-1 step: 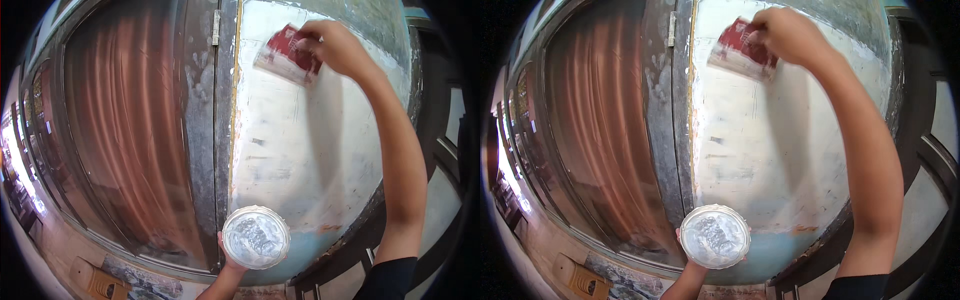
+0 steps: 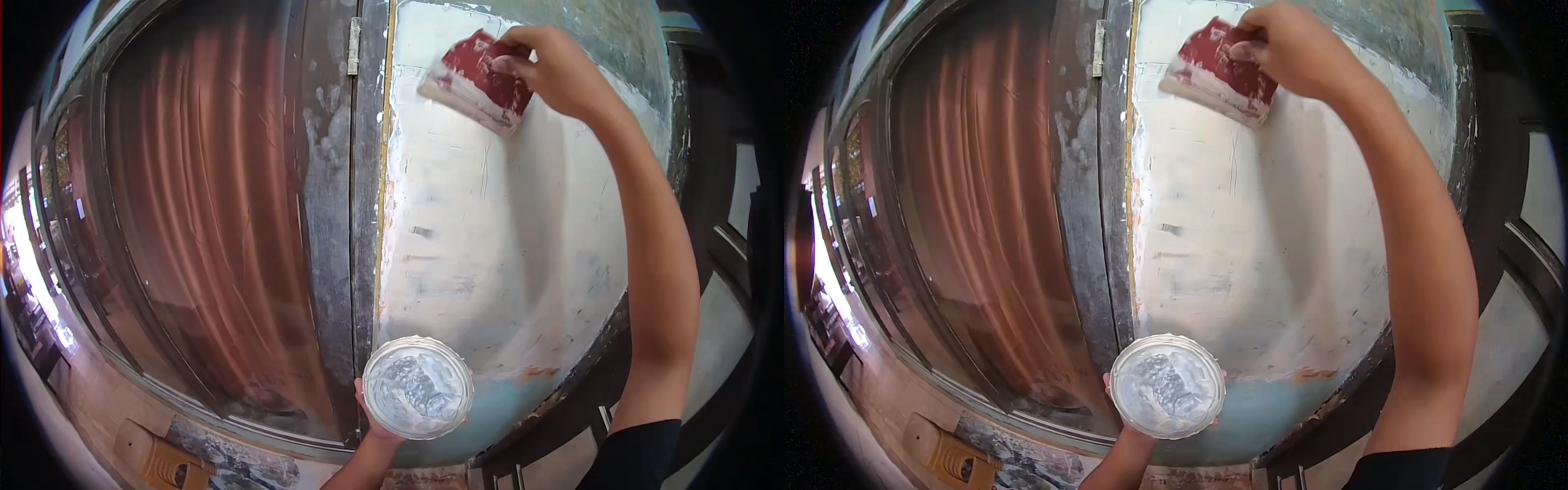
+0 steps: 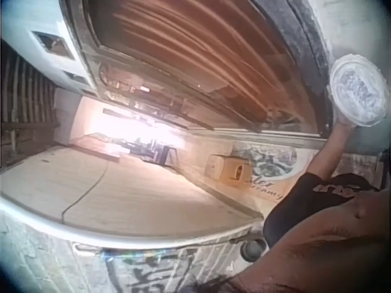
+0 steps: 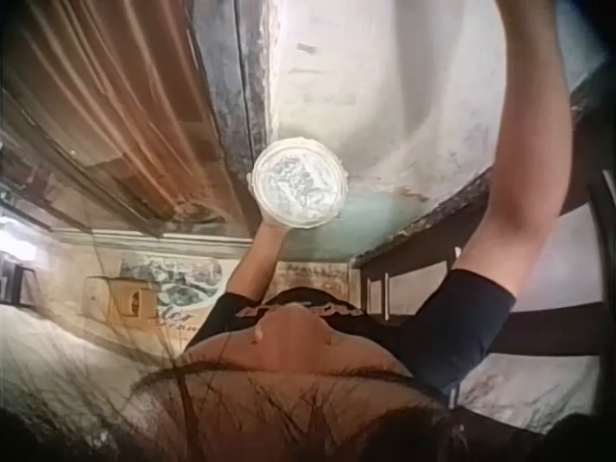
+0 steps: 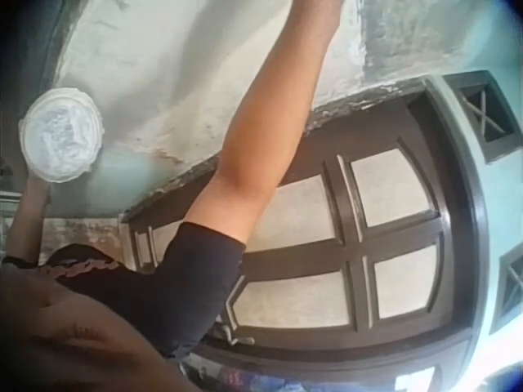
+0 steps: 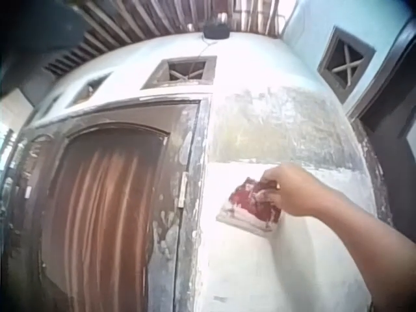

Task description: Applying plaster or wall putty to a wall using a hand scraper tool.

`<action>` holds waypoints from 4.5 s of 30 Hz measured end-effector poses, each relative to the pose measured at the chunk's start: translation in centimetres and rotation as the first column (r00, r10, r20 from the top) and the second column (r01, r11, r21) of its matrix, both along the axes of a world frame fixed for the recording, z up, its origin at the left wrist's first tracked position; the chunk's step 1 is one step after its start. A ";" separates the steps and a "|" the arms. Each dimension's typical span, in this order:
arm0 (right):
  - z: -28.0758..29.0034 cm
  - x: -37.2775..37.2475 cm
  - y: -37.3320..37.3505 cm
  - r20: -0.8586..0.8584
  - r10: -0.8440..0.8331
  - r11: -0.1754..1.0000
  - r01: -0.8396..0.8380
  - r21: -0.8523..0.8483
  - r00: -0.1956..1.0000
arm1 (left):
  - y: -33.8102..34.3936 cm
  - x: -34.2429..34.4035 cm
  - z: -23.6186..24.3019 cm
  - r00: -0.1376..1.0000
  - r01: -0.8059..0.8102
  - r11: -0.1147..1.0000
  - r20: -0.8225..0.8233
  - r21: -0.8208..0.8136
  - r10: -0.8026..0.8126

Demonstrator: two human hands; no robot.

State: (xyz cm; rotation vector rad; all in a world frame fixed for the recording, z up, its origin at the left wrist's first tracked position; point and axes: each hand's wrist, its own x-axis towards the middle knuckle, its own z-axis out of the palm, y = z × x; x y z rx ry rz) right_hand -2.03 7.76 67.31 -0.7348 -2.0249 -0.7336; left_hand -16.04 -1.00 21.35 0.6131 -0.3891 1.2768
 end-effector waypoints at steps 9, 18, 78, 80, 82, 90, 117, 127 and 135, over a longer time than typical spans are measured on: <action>-7.2 -3.4 -0.5 0.348 -0.006 0.970 0.091 -0.227 0.937 | -1.4 1.1 1.6 0.929 0.163 0.987 0.335 0.016 -0.159; -2.8 0.7 -0.1 -0.027 0.203 0.977 -0.200 0.081 0.979 | -0.3 0.4 0.7 0.999 0.000 0.997 0.037 0.072 -0.002; -31.8 -2.0 5.3 0.299 0.066 0.929 -0.168 0.329 0.952 | -0.1 -1.8 -4.9 0.981 -0.038 0.996 -0.192 -0.086 0.021; -30.4 -1.5 4.3 0.286 0.080 0.908 -0.188 0.374 0.955 | 0.0 -1.8 -4.4 0.984 -0.011 0.999 -0.180 -0.042 0.004; -26.8 -1.5 3.6 0.183 0.078 0.891 -0.151 0.428 0.980 | -0.2 -1.9 -3.4 0.976 -0.063 0.996 -0.212 -0.060 0.049; -29.7 -0.6 7.5 0.243 -0.061 0.916 -0.043 0.398 0.968 | -0.4 -1.8 -2.9 0.965 -0.082 0.994 -0.254 -0.075 0.061; -18.1 1.0 0.7 -0.014 0.141 0.945 -0.138 -0.297 0.990 | -0.6 -1.7 -5.2 0.999 0.051 0.999 0.001 0.013 -0.051; -10.6 1.1 0.7 0.093 -0.284 0.948 0.265 0.176 0.954 | -1.6 -1.4 -3.3 0.989 -0.014 0.999 -0.146 -0.042 0.008; -14.5 0.9 -1.4 0.186 0.050 0.980 -0.012 -0.200 0.981 | -1.4 -0.5 -3.2 0.987 -0.097 0.994 -0.135 -0.059 0.088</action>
